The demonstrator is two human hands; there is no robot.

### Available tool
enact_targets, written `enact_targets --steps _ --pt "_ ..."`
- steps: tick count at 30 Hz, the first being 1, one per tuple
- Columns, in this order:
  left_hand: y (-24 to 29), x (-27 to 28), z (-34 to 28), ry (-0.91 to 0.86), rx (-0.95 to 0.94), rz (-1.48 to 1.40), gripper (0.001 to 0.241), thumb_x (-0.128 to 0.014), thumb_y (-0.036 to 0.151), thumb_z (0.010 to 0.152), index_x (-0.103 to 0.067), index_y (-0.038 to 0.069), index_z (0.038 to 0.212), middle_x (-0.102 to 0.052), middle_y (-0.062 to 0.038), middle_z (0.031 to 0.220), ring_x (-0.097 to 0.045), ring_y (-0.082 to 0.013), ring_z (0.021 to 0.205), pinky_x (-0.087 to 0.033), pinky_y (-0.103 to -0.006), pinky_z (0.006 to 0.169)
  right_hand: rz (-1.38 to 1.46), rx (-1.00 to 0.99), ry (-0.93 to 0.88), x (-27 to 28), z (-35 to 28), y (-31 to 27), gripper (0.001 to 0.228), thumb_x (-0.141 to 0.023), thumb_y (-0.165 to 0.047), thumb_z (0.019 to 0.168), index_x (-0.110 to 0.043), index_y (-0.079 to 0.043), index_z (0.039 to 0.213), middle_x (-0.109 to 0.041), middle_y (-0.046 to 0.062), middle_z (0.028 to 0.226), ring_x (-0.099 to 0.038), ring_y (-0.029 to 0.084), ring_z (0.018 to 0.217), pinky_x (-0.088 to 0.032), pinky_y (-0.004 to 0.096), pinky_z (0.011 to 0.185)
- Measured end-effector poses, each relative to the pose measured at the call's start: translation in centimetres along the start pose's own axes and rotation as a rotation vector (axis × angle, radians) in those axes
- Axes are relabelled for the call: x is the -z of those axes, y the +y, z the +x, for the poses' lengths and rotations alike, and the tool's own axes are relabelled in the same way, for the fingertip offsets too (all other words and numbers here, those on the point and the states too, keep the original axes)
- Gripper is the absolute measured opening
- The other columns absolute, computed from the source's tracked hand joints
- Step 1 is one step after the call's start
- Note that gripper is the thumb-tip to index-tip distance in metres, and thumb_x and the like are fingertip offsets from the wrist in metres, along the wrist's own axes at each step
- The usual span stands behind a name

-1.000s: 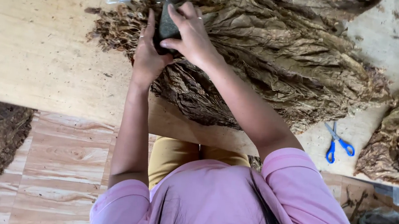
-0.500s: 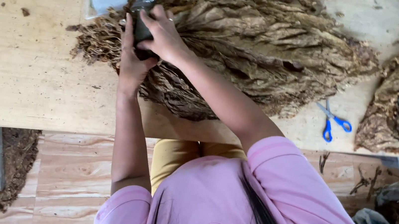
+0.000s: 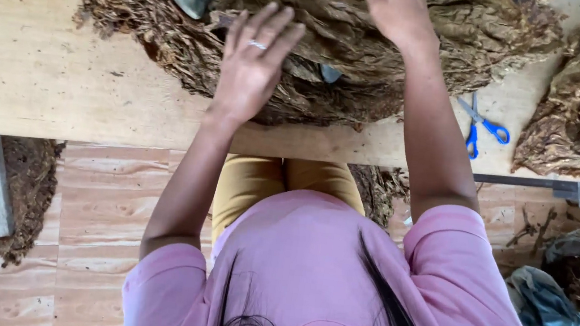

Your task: Flattening and arranging dried tobacco leaves on a table using stones as weights and scissors for trimming.

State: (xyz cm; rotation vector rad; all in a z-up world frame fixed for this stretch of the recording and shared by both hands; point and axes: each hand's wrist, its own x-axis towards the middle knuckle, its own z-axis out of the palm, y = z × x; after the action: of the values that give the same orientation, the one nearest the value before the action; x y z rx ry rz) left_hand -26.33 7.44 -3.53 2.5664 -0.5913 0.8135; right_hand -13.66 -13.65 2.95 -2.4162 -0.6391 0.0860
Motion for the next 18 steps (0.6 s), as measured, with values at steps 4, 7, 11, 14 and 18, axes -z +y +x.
enact_targets --steps 4,7,11,14,18 --pt "-0.5 -4.3 0.5 0.037 -0.153 0.180 0.054 -0.074 -0.007 0.077 -0.065 0.009 0.128 -0.055 -0.009 0.137 -0.043 -0.0281 0.131 -0.019 -0.0552 0.110 -0.101 -0.009 0.022 -0.4 1.7 6.4 0.044 -0.047 -0.036 0.103 -0.043 -0.009 0.137 -0.045 0.019 0.140 -0.041 0.040 0.126 -0.025 0.057 0.099" --pt "-0.3 -4.9 0.7 -0.057 -0.110 0.370 0.035 -0.070 0.006 0.077 -0.067 0.012 0.111 -0.065 -0.006 0.109 -0.057 -0.0268 0.099 -0.043 -0.0451 0.082 -0.245 -0.001 0.047 -0.6 4.3 10.2 0.047 -0.048 -0.040 0.103 -0.044 -0.011 0.140 -0.042 0.023 0.141 -0.035 0.045 0.128 -0.013 0.061 0.099" --pt "-0.2 -5.4 0.0 -0.069 -0.080 0.298 0.029 -0.064 0.030 0.093 -0.066 0.015 0.117 -0.059 -0.006 0.101 -0.052 -0.0263 0.092 -0.044 -0.0417 0.074 -0.261 0.078 0.104 -1.8 6.6 13.4 0.030 -0.059 -0.030 0.099 -0.057 -0.011 0.122 -0.053 0.018 0.123 -0.043 0.042 0.114 -0.017 0.057 0.096" --pt "-0.3 -5.7 -0.4 -0.161 -0.057 0.343 0.040 -0.063 0.036 0.092 -0.058 0.020 0.129 -0.056 -0.006 0.112 -0.050 -0.0252 0.097 -0.043 -0.0461 0.080 -0.101 0.201 0.209 -1.2 7.6 12.0 0.008 -0.069 -0.011 0.095 -0.062 -0.008 0.097 -0.066 0.011 0.095 -0.060 0.029 0.086 -0.040 0.044 0.077" --pt "-0.2 -6.4 -0.3 -0.194 -0.058 0.347 0.059 -0.065 0.043 0.089 -0.047 0.024 0.142 -0.047 -0.005 0.128 -0.047 -0.0229 0.106 -0.041 -0.0528 0.089 -0.110 0.117 0.232 1.1 7.6 9.1 0.014 -0.049 -0.016 0.104 -0.053 -0.003 0.102 -0.058 0.017 0.095 -0.059 0.032 0.082 -0.044 0.048 0.068"
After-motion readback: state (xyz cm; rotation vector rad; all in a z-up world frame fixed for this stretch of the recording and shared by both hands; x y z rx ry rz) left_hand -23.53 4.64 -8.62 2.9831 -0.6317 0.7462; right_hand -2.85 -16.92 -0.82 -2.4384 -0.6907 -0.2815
